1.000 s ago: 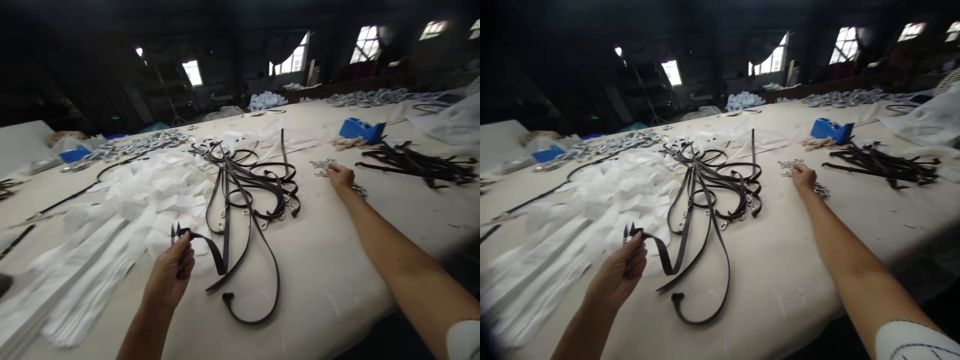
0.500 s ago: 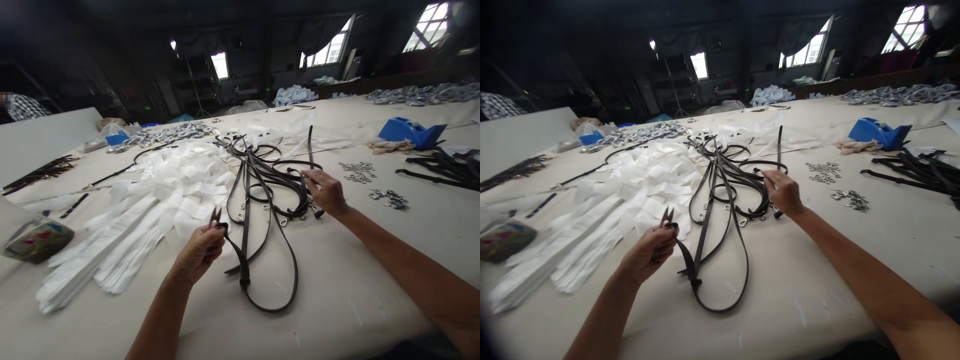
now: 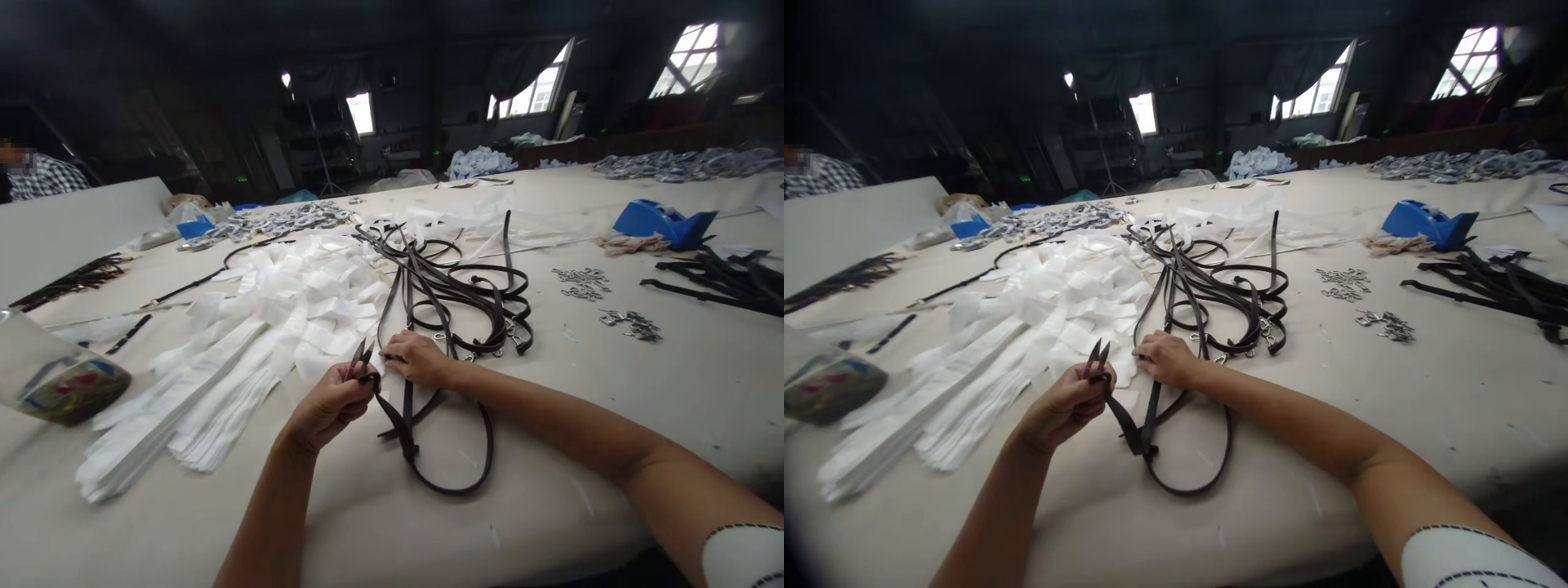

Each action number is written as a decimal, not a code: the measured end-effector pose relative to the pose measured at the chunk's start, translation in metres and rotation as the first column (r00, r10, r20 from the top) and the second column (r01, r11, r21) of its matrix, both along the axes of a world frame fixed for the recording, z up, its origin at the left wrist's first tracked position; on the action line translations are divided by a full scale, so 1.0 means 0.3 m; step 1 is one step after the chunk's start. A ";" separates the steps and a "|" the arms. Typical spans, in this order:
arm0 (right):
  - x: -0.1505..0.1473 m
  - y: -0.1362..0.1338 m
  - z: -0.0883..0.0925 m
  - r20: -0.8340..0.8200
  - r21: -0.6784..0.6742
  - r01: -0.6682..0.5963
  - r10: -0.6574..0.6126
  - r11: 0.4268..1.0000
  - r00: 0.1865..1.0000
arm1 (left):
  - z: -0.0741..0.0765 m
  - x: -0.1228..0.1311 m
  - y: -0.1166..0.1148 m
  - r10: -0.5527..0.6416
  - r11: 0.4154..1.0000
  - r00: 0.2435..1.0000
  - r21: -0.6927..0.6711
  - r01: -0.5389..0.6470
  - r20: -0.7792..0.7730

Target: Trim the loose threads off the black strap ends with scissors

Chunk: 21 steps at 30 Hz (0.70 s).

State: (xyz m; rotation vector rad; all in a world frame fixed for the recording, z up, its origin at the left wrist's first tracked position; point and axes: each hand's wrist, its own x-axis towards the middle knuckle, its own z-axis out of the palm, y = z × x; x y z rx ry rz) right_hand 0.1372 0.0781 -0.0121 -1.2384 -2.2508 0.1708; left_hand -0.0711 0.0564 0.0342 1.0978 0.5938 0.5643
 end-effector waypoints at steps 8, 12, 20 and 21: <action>0.050 -0.098 -0.001 -0.013 -0.039 -0.020 0.019 0.999 1.000 | 0.010 -0.006 -0.025 -0.273 0.935 0.947 0.184 0.303 -0.172; 0.047 -0.113 -0.005 -0.092 -0.057 0.116 -0.121 0.992 0.988 | 0.002 0.004 -0.005 -0.091 0.987 0.992 0.125 0.102 -0.091; 0.039 -0.101 -0.028 -0.067 -0.009 0.157 -0.157 0.988 0.985 | -0.049 0.025 0.048 0.429 0.895 0.898 0.173 -0.410 -0.092; 0.041 -0.101 -0.025 -0.060 -0.005 0.157 -0.157 0.988 0.986 | -0.056 0.022 0.055 0.492 0.861 0.864 0.206 -0.466 -0.103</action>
